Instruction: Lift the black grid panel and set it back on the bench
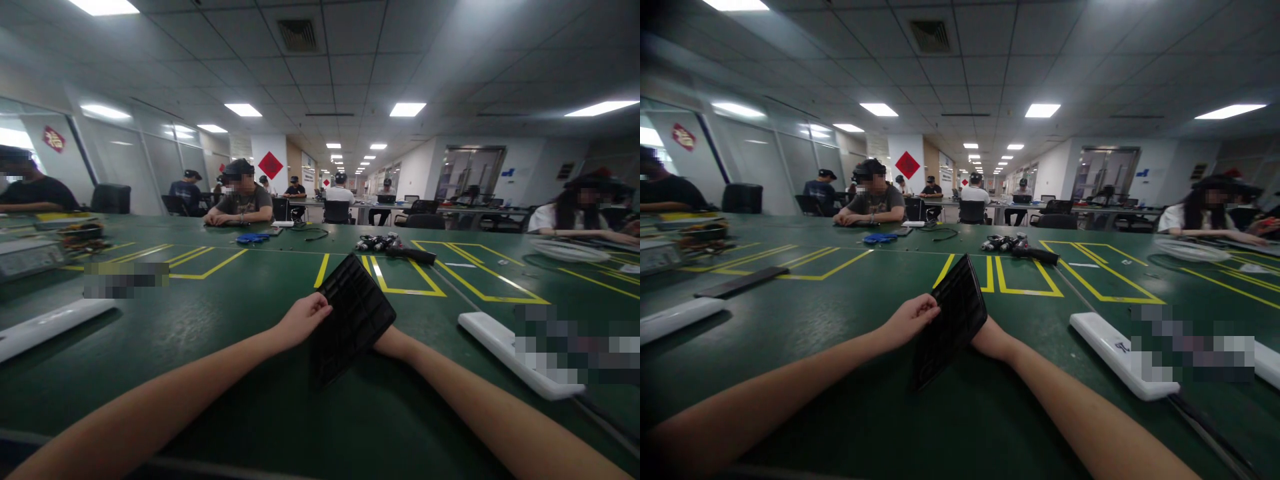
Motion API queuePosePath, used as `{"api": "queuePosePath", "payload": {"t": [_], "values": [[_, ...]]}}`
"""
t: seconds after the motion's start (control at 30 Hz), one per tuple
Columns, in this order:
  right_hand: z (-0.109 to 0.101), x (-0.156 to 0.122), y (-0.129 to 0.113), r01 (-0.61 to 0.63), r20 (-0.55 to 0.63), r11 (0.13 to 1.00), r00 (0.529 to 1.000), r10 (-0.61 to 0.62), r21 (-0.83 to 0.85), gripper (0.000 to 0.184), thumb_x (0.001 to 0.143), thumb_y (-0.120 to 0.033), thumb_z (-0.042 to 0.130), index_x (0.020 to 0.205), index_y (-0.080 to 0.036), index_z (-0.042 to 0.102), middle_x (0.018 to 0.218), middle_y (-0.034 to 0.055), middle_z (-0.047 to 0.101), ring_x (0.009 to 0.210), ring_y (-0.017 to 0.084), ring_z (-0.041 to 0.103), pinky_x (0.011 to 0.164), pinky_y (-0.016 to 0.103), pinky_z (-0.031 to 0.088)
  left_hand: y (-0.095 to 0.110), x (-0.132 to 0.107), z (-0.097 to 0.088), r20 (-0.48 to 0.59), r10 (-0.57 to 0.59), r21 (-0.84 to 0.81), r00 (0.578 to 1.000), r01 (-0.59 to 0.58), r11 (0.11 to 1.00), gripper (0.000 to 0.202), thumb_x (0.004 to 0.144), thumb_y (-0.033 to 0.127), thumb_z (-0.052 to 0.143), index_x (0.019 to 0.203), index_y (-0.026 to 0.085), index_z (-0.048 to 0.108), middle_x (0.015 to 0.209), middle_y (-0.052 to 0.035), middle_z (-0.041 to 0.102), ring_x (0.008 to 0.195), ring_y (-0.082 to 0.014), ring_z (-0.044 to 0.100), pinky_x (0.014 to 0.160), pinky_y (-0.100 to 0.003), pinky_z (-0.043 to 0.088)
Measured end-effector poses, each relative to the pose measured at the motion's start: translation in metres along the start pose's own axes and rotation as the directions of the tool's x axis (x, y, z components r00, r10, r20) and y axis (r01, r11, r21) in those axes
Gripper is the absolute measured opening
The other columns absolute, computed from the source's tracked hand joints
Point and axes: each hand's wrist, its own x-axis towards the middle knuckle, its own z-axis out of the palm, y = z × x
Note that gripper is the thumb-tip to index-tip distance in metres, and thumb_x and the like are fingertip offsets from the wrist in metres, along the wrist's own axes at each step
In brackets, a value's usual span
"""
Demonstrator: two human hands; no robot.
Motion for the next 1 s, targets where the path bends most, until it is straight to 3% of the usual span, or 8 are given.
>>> {"api": "queuePosePath", "payload": {"t": [0.13, 0.23, 0.33, 0.43, 0.6, 0.7, 0.9, 1.0], "values": [[0.001, 0.000, 0.002, -0.008, -0.001, 1.000, 1.000, 0.008, 0.013, 0.036, 0.078, -0.034, 0.052, 0.112, -0.023, 0.060, 0.121, 0.0029, 0.058, 0.120, 0.026, 0.044, 0.102, 0.040, 0.034, 0.005, -0.001, -0.003, 0.037, 0.032, -0.010, 0.999, -0.032, 0.999, 0.008, 0.072, 0.025, 0.053, 0.075, 0.018, 0.052, 0.061, 0.0030, 0.049, 0.053, -0.0090, 0.046, 0.049, -0.020, 0.036], [0.001, 0.000, 0.003, 0.012, -0.004, 1.000, 1.000, -0.012, -0.014, 0.039, 0.079, -0.033, 0.051, 0.116, -0.022, 0.058, 0.127, 0.0037, 0.054, 0.120, 0.026, 0.043, 0.103, 0.040, 0.033, 0.004, 0.003, -0.006, -0.023, -0.080, -0.231, 0.997, 0.072, 0.970, 0.009, 0.069, 0.018, 0.051, 0.078, 0.018, 0.049, 0.064, 0.0023, 0.050, 0.051, -0.0089, 0.048, 0.045, -0.020, 0.036], [0.000, 0.001, 0.004, 0.050, 0.014, 0.997, 0.999, -0.050, -0.065, 0.039, 0.079, -0.031, 0.051, 0.117, -0.021, 0.058, 0.129, 0.0037, 0.051, 0.123, 0.026, 0.040, 0.104, 0.039, 0.031, 0.003, 0.008, -0.010, 0.068, -0.324, -0.563, 0.944, 0.304, 0.768, 0.009, 0.069, 0.017, 0.046, 0.077, 0.016, 0.046, 0.065, 0.0001, 0.050, 0.051, -0.0090, 0.050, 0.044, -0.019, 0.036], [0.000, 0.001, 0.004, 0.042, 0.018, 0.997, 0.999, -0.041, -0.060, 0.039, 0.079, -0.032, 0.052, 0.116, -0.024, 0.058, 0.131, 0.0019, 0.049, 0.125, 0.026, 0.038, 0.105, 0.039, 0.030, 0.002, 0.009, -0.011, 0.181, -0.393, -0.628, 0.902, 0.413, 0.660, 0.010, 0.069, 0.022, 0.051, 0.072, 0.014, 0.045, 0.066, -0.0002, 0.048, 0.051, -0.0074, 0.047, 0.044, -0.018, 0.032], [0.000, 0.001, -0.003, 0.012, 0.023, 1.000, 1.000, -0.012, 0.029, 0.037, 0.080, -0.036, 0.051, 0.114, -0.025, 0.058, 0.125, 0.0014, 0.055, 0.122, 0.025, 0.041, 0.104, 0.040, 0.032, -0.005, 0.006, -0.007, 0.178, -0.189, -0.254, 0.966, 0.231, 0.939, 0.045, 0.058, 0.029, 0.071, 0.095, 0.016, 0.051, 0.070, 0.0044, 0.045, 0.060, -0.0080, 0.044, 0.051, -0.019, 0.033], [0.000, 0.001, -0.006, 0.023, 0.034, 0.998, 0.999, -0.025, 0.060, 0.036, 0.080, -0.039, 0.051, 0.111, -0.024, 0.060, 0.119, 0.0031, 0.059, 0.119, 0.026, 0.045, 0.102, 0.041, 0.034, -0.010, 0.005, -0.005, 0.154, -0.086, -0.038, 0.984, 0.093, 0.995, 0.051, 0.060, 0.035, 0.069, 0.103, 0.015, 0.051, 0.073, 0.0032, 0.044, 0.064, -0.0102, 0.045, 0.058, -0.023, 0.037], [0.005, 0.002, 0.006, 0.059, 0.034, 0.998, 0.998, -0.060, 0.027, 0.036, 0.079, -0.041, 0.051, 0.109, -0.023, 0.060, 0.120, 0.0054, 0.058, 0.116, 0.025, 0.047, 0.104, 0.044, 0.030, -0.004, 0.000, -0.005, 0.071, 0.223, 0.478, 0.972, -0.230, 0.848, 0.032, 0.069, 0.041, 0.057, 0.089, 0.015, 0.056, 0.081, -0.0034, 0.052, 0.073, -0.0162, 0.049, 0.065, -0.028, 0.039], [0.003, 0.004, 0.019, 0.016, 0.003, 1.000, 1.000, -0.016, -0.003, 0.037, 0.078, -0.037, 0.054, 0.112, -0.022, 0.058, 0.117, 0.0052, 0.059, 0.114, 0.025, 0.048, 0.101, 0.045, 0.033, -0.004, 0.004, -0.017, 0.022, 0.218, 0.602, 0.976, -0.187, 0.776, 0.032, 0.072, 0.042, 0.052, 0.088, 0.015, 0.055, 0.084, -0.0048, 0.056, 0.075, -0.0170, 0.052, 0.066, -0.028, 0.040]]}}
